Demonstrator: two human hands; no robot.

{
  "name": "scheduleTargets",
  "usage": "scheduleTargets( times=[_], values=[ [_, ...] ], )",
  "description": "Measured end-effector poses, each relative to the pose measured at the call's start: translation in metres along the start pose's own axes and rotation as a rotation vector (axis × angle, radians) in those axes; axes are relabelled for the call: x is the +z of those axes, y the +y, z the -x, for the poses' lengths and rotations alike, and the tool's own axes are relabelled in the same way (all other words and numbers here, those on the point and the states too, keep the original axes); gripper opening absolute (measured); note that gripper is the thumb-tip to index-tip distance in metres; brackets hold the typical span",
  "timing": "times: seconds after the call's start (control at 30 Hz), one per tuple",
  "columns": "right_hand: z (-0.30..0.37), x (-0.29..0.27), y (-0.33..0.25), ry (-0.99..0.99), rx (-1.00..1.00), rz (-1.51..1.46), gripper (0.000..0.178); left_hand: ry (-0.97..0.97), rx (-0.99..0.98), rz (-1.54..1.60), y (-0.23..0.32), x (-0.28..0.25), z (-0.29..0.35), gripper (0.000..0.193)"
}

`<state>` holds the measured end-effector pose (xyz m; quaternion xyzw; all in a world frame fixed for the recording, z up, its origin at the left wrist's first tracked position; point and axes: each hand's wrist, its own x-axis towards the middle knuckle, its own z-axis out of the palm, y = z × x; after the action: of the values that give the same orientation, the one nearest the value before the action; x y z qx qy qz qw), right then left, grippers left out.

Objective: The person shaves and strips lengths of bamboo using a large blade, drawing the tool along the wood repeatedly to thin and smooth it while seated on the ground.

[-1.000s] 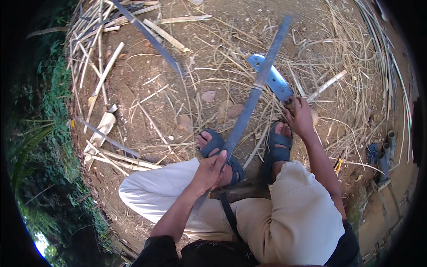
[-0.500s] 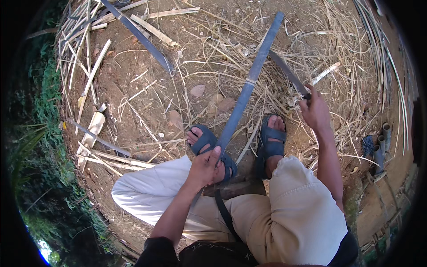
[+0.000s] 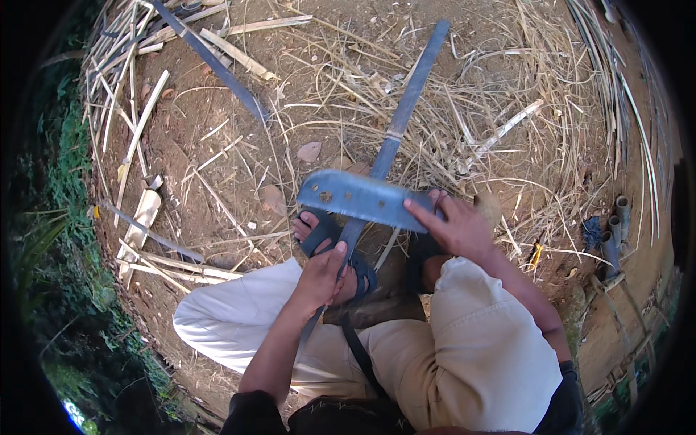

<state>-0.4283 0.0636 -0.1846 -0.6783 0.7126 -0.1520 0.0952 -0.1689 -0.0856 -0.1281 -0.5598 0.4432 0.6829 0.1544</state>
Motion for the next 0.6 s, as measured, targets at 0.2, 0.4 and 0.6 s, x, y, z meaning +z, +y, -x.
scheduleTargets(
  times=[0.2, 0.4, 0.6],
  values=[
    [-0.033, -0.015, 0.033, -0.265, 0.349, -0.038, 0.084, -0.042, -0.015, 0.028, -0.005, -0.005, -0.001, 0.06],
    [-0.038, -0.007, 0.043, -0.133, 0.217, 0.02, 0.071, -0.026, -0.046, 0.039, -0.006, -0.005, -0.003, 0.06],
    [-0.035, -0.015, 0.021, -0.174, -0.045, 0.041, 0.074, -0.038, -0.048, 0.039, -0.015, -0.012, -0.006, 0.06]
  ],
)
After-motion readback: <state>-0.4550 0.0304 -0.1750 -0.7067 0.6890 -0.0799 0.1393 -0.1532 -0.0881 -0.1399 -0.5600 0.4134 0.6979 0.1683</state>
